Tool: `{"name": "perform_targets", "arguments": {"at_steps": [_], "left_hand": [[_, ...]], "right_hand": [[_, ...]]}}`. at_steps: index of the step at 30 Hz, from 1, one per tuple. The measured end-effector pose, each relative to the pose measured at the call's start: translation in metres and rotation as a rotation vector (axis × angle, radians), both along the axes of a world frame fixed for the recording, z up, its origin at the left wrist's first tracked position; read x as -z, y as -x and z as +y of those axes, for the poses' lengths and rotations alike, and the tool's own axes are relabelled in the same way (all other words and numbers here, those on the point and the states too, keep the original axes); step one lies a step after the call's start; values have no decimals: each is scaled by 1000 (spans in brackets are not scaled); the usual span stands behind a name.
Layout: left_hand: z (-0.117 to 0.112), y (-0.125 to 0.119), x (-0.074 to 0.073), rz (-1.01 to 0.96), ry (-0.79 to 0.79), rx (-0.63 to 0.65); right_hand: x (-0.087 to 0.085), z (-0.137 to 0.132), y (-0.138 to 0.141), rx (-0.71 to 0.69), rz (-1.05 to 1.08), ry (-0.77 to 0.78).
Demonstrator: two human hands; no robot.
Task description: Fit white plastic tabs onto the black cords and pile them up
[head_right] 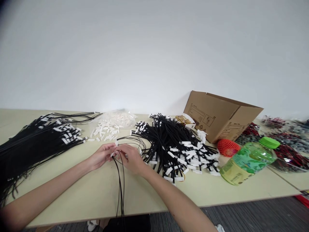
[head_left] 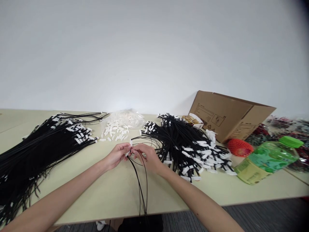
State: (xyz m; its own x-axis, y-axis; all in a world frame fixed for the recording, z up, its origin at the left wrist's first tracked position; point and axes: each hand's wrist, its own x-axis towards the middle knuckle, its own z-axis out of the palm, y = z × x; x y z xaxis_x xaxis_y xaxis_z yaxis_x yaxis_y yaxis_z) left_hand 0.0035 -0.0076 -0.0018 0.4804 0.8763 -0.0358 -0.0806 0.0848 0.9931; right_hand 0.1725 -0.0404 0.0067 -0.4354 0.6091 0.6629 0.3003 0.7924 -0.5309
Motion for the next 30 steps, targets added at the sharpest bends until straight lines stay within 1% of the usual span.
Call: {"name": "perform_targets", "arguments": {"at_steps": [4, 11, 16, 21, 26, 30], "left_hand": [[0, 0, 1, 33, -20, 10], [0, -1, 3, 20, -28, 16], [0, -1, 3, 42, -42, 26], [-1, -2, 2, 52, -42, 9], [-1, -4, 3, 41, -16, -2], [-2, -5, 1, 56, -28, 11]], "right_hand": [[-1, -1, 0, -4, -14, 8], [-3, -3, 2, -31, -58, -47], [0, -3, 3, -25, -94, -58], [1, -5, 2, -3, -123, -63], [1, -7, 1, 2, -192, -71], [1, -7, 1, -7, -239, -82]]}}
